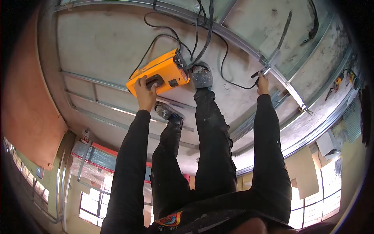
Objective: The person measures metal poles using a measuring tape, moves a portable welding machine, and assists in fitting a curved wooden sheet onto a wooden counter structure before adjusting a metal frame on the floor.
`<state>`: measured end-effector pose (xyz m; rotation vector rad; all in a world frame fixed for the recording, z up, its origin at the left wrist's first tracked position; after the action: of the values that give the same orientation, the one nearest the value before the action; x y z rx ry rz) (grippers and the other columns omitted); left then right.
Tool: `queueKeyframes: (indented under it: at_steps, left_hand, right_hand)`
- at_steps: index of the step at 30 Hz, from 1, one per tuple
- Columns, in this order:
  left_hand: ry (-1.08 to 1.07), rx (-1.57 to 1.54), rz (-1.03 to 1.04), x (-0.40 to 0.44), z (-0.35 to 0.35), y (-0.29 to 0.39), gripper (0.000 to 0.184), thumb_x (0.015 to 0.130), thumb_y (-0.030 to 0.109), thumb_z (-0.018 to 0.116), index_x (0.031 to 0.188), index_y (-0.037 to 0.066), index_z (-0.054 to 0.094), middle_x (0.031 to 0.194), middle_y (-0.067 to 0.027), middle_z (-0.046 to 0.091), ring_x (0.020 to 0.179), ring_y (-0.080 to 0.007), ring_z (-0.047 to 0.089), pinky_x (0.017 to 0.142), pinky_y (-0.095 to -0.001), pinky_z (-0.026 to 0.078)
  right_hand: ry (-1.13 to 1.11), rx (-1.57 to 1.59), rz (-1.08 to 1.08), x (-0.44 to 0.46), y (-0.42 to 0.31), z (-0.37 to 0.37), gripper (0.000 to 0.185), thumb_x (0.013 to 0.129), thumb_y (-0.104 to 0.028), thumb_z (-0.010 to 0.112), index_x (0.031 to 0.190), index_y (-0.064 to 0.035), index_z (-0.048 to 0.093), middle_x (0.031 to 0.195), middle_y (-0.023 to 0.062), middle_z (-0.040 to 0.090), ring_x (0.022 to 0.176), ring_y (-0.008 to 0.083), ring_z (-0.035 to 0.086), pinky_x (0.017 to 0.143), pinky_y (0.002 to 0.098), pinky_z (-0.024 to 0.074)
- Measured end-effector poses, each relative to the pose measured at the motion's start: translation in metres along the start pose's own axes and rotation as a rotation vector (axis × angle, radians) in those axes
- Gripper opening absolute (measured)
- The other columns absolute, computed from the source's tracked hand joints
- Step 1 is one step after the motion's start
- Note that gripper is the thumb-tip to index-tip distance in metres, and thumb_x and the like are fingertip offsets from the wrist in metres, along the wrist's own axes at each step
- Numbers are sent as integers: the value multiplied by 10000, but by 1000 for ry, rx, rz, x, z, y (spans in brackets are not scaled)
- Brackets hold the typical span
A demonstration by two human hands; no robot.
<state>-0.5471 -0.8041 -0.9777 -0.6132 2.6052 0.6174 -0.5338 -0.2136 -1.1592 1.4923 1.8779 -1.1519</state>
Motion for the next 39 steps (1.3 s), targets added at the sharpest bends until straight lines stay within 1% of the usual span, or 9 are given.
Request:
queueKeyframes:
  at_steps: [6, 13, 17, 23, 25, 27, 34, 36, 39]
  left_hand:
    - [-94, 104, 17, 11, 28, 3, 463, 705, 151, 686, 1110, 21, 503, 1110, -215, 453, 1054, -371, 405, 907, -414, 342]
    - [-131, 138, 2, 23, 24, -2, 497, 662, 213, 731, 1064, 21, 510, 1096, -205, 468, 1022, -382, 434, 881, -427, 359]
    - [162, 98, 68, 28, -7, 8, 596, 633, 260, 751, 1106, 13, 483, 1087, -193, 480, 1027, -385, 446, 882, -418, 361]
    - [-109, 102, 47, 46, 18, -23, 671, 604, 305, 766, 1130, 2, 479, 1065, -182, 498, 1030, -349, 459, 879, -436, 361]
    - [-157, 96, 41, 50, 18, -20, 597, 605, 313, 765, 1055, 0, 530, 1014, -170, 517, 985, -330, 483, 848, -426, 382]
    - [-155, 73, -14, 51, 14, -17, 555, 610, 310, 761, 1015, 0, 545, 989, -165, 522, 958, -329, 490, 828, -415, 393]
    - [-99, 26, -123, 35, 15, -31, 412, 650, 247, 735, 940, 11, 562, 944, -158, 515, 913, -330, 485, 797, -401, 408]
    - [-65, 4, -142, 31, 12, -37, 384, 663, 226, 720, 941, 14, 560, 949, -154, 512, 922, -330, 479, 795, -401, 406]
    - [-6, -36, -138, 29, 11, -43, 326, 678, 176, 691, 930, 22, 553, 966, -148, 507, 936, -330, 469, 786, -400, 403]
  right_hand:
    - [-107, 251, 138, 23, 12, 22, 188, 809, -250, 600, 922, -120, 523, 775, -9, 526, 707, 105, 498, 601, 277, 361]
    - [-94, 302, 122, 13, 9, 36, 151, 801, -212, 608, 791, -79, 538, 724, 29, 578, 681, 121, 556, 608, 279, 437]
    - [-9, 313, -212, 11, 5, 47, 200, 702, -91, 657, 833, 9, 544, 726, 50, 566, 622, 147, 549, 567, 273, 459]
    - [-576, -102, -531, -109, -115, 173, 380, 683, -177, 672, 995, -14, 528, 907, 56, 536, 860, 174, 528, 783, 298, 429]
    - [-527, -236, -834, -144, -160, 213, 484, 658, -238, 701, 1038, -9, 505, 1021, 131, 496, 954, 237, 500, 840, 343, 407]
    - [-224, -461, -1165, -167, -195, 246, 568, 615, -310, 732, 1038, -7, 503, 1147, 225, 407, 1078, 331, 423, 901, 392, 367]
    - [102, -390, -992, -161, -289, 310, 689, 573, -411, 747, 1103, -35, 519, 1234, 322, 317, 1150, 403, 353, 950, 426, 323]
    - [55, -518, -764, -137, -301, 318, 728, 569, -419, 746, 1148, -41, 517, 1177, 291, 430, 1136, 380, 392, 945, 412, 326]
    - [-63, -552, -761, -97, -310, 333, 703, 584, -387, 732, 1166, -56, 517, 1045, 227, 548, 1018, 324, 497, 881, 370, 385]
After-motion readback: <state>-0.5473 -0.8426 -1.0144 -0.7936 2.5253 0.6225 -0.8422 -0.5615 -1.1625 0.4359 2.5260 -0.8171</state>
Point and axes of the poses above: each hand's wrist, its own x-axis towards the middle knuckle, its own z-axis out of the palm, y = z × x, the point moved 8 cm from there along x, towards the middle knuckle
